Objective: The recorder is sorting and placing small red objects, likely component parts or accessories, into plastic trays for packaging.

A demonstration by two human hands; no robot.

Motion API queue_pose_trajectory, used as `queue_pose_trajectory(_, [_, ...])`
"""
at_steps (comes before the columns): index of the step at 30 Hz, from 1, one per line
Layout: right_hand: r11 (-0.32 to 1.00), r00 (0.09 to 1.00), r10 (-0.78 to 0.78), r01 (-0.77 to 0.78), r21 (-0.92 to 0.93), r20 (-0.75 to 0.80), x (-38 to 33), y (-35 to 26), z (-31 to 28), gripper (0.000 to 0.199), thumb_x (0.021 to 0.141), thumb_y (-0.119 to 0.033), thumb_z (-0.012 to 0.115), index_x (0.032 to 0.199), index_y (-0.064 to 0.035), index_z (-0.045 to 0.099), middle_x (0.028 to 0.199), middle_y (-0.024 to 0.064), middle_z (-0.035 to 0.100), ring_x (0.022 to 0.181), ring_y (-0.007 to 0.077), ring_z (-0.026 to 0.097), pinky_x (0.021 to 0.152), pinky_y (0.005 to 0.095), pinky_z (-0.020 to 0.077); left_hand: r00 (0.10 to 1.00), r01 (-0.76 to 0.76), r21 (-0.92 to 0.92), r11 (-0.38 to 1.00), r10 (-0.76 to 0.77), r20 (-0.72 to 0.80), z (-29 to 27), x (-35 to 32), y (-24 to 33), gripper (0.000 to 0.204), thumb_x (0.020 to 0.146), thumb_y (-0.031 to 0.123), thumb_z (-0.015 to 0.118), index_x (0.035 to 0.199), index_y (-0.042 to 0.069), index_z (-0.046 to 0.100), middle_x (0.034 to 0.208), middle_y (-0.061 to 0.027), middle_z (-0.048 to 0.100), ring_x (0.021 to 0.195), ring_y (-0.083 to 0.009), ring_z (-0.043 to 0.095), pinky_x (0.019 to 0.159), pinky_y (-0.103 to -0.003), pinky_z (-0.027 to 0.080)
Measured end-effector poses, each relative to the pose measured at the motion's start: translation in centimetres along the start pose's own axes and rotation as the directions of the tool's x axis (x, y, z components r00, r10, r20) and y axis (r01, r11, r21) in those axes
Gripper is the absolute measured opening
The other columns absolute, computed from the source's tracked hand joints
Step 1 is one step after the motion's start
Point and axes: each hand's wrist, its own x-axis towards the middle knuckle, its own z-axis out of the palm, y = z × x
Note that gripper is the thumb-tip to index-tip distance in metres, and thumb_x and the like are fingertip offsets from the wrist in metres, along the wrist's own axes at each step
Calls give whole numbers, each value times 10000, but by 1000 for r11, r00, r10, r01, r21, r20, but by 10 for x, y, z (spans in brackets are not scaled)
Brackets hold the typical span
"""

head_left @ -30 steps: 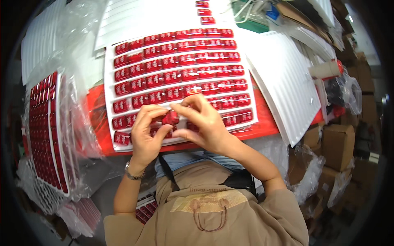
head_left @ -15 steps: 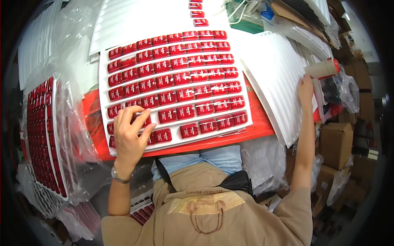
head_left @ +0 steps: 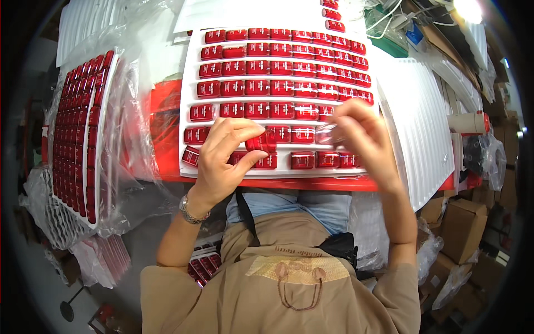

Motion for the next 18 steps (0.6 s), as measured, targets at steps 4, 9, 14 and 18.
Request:
queue_pose_trajectory(4, [765,949,-300,299,-570,95,19,18,75,75,908,-45,482,973,-8,493,620,131,560,523,257,599,470,347,446,999,5,-42,999,-6,-33,4,-6,0,343,669,57,766,986,38,636,965,-90,626,889,-261,583,760,-354,465])
queue_pose_trajectory(9, [742,978,-195,193,-642,68,24,12,75,167,932,-141,492,985,9,539,676,126,588,513,211,583,471,337,442,996,50,31,998,-48,-81,-7,-12,-17,317,674,1,730,975,11,628,957,-98,606,888,-272,572,744,-346,468])
queue_pose_trajectory(14, [997,974,-21,38,71,-227,27,26,11,250,987,-182,416,1107,-16,558,863,48,610,639,84,531,600,251,444,992,-40,189,981,17,122,7,3,-25,271,694,35,717,947,-9,629,885,-96,532,827,-248,548,725,-343,464])
queue_pose_trajectory(18, [996,998,17,-11,93,-63,9,31,11,315,917,-40,518,1228,11,520,966,115,657,763,141,628,729,280,507,995,-13,288,958,-17,103,-3,0,-27,349,659,99,750,988,37,654,955,-55,559,891,-223,532,781,-363,419])
